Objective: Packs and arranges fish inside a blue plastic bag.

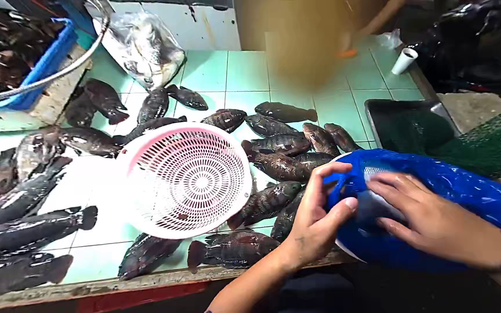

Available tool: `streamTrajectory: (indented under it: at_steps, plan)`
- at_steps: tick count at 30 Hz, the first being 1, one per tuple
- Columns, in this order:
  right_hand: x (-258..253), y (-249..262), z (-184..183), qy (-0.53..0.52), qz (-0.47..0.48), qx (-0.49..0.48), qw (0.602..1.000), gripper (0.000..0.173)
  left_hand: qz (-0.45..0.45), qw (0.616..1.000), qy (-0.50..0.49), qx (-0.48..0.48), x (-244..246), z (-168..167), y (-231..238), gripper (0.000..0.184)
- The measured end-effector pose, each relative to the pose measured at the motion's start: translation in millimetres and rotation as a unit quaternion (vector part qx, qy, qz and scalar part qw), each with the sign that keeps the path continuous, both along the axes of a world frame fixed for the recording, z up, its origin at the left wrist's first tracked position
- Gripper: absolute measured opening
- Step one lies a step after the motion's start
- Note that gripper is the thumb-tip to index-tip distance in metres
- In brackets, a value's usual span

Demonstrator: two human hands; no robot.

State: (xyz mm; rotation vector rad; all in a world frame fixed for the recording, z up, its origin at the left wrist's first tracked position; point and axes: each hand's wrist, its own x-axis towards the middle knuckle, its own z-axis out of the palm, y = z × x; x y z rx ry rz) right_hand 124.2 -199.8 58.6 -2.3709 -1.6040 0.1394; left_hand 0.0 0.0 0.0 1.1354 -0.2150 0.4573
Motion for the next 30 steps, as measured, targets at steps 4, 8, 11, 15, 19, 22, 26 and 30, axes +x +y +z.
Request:
streamTrajectory:
  at_steps: [4, 8, 11, 15, 19, 22, 26, 30]
  plan:
    - [46.6, 2.4, -3.5, 0.056, -0.129, -0.181, 0.973, 0.112, -0.02, 0.996, -0.044, -0.072, -18.8, -8.6, 8.4, 0.044]
    - [58.3, -21.6, -2.9, 0.116, -0.198, -0.306, 0.924, 0.131, -0.037, 0.996, -0.047, -0.068, -28.7, -16.9, 11.5, 0.039]
    - [46.5, -42.3, -17.8, 0.08, -0.252, -0.297, 0.918, 0.117, -0.063, 0.994, -0.049, -0.07, -30.0, -25.9, 6.2, 0.035]
    - [36.5, -59.4, -38.1, 0.075, -0.298, -0.21, 0.928, 0.115, -0.107, 0.991, -0.071, -0.044, -25.1, -35.1, -3.1, 0.024]
    - [39.4, -62.9, -27.3, 0.063, -0.258, -0.092, 0.96, 0.089, -0.107, 0.989, -0.095, -0.045, -17.9, -30.3, -1.4, 0.023]
    - [44.0, -56.2, 7.8, -0.004, -0.218, -0.032, 0.975, 0.06, -0.081, 0.99, -0.11, -0.045, -8.8, -14.5, 7.8, 0.023]
    - [36.9, -45.4, 60.0, -0.143, -0.205, -0.199, 0.948, 0.052, -0.073, 0.988, -0.134, -0.019, 2.2, 5.5, 12.1, 0.036]
    - [24.0, -47.2, 54.3, -0.131, -0.252, -0.39, 0.876, 0.038, -0.057, 0.988, -0.142, 0.03, 5.1, 10.5, 11.3, 0.041]
